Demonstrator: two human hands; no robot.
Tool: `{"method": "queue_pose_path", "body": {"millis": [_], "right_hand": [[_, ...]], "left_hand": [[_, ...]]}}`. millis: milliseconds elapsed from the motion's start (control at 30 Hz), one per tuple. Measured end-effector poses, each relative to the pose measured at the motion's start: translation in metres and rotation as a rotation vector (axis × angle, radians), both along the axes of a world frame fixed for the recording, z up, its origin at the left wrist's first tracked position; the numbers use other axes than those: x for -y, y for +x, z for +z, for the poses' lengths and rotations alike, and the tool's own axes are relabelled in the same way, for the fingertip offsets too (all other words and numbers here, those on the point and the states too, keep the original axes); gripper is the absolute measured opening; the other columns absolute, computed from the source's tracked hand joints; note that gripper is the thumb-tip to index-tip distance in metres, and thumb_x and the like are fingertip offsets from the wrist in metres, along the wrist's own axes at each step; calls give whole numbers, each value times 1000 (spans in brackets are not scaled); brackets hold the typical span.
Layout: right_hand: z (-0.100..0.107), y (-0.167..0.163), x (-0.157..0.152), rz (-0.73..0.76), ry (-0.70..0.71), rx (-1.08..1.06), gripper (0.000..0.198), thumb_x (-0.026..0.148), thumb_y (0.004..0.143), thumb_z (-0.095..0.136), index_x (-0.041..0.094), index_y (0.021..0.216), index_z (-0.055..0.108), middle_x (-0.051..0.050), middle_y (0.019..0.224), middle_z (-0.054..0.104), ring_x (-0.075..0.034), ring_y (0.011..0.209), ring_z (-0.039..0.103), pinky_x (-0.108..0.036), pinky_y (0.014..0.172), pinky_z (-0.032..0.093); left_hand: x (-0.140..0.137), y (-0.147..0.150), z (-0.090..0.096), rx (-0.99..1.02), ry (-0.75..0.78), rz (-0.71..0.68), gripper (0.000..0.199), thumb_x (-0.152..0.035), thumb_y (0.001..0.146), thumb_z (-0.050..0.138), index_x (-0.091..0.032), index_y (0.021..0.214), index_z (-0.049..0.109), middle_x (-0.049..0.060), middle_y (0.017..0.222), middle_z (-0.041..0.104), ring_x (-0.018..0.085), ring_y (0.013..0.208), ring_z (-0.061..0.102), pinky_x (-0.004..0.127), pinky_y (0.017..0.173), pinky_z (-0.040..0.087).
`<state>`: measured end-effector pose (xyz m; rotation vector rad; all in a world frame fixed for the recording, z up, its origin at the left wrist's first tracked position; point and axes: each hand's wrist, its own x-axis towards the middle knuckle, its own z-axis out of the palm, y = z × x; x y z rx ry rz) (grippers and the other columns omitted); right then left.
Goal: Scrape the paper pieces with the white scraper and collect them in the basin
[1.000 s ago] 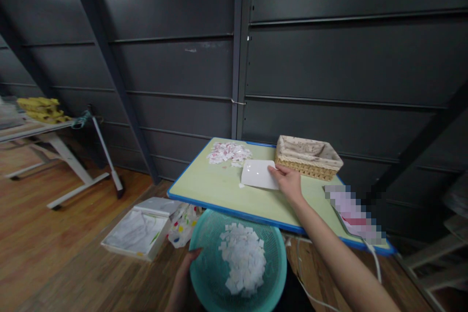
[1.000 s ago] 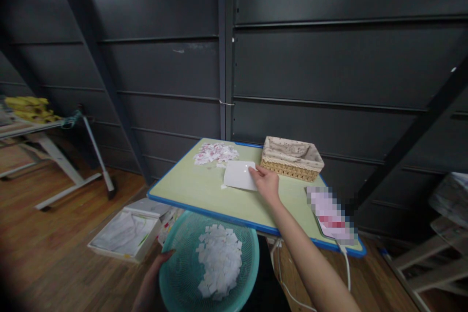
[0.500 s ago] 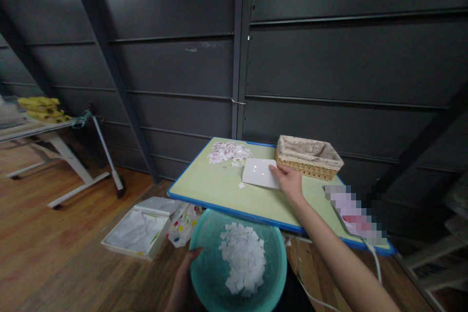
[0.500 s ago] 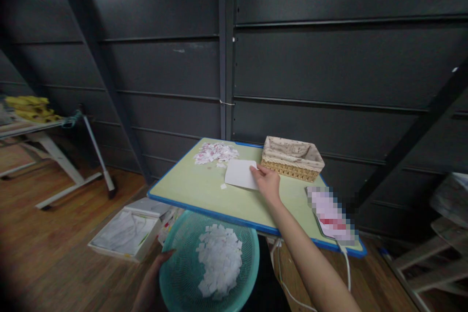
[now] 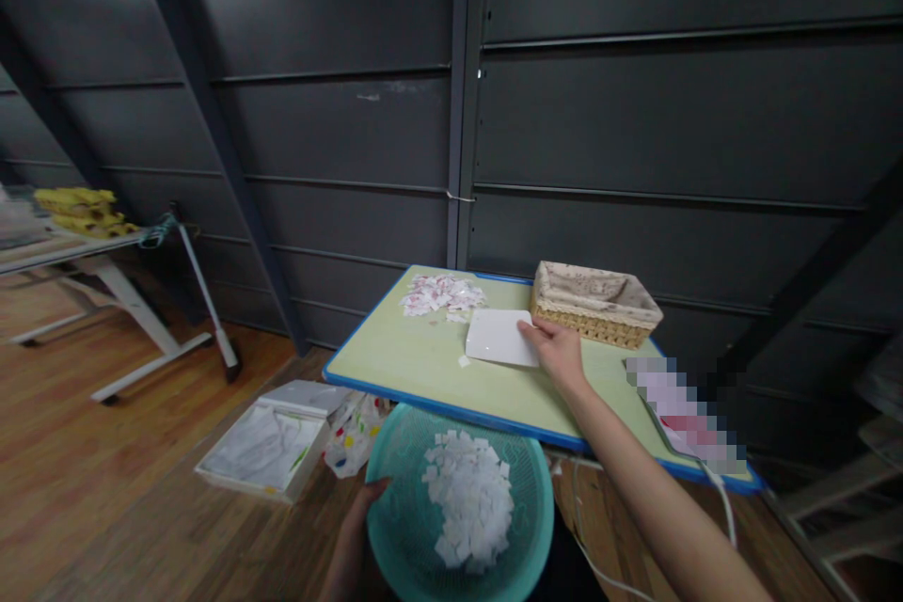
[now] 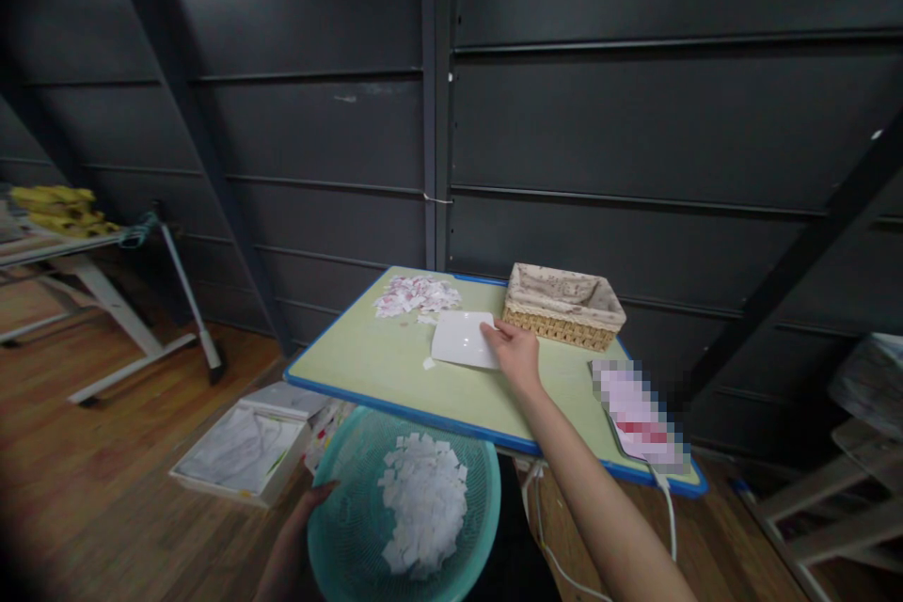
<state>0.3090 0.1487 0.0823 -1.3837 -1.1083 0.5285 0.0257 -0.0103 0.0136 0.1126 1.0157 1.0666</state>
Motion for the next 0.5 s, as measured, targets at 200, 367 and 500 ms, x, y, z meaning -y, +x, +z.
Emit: {"method": "queue_pose_path", "body": {"millis": [200,367,500], "right_hand": [[3,-1,3,28,-25,-62,73,64,52,74,5,95,75,-17,93,73,-32,81,68,-39,72,52],[5,-2,6,42,-36,-89,67,60,52,76,6,92,76,-16,91,74,-29,78,67,-37,68,51],[3,-2,8,98,-34,-142,59,55,54,78,8,89,76,-14,89,74,-25,71,66,-33,62,50]], "left_hand": [[0,1,8,-69,32,24,72,-25,75,66,-11,141,38,11,91,80,34,86,73,51,91,51],[1,2,8,-67,44,5,76,-29,76,66,-9,142,35,13,94,79,36,92,71,53,94,49],[1,4,9,-92,43,32,80,-25,73,68,-15,145,32,11,102,78,35,99,69,53,98,46]]}}
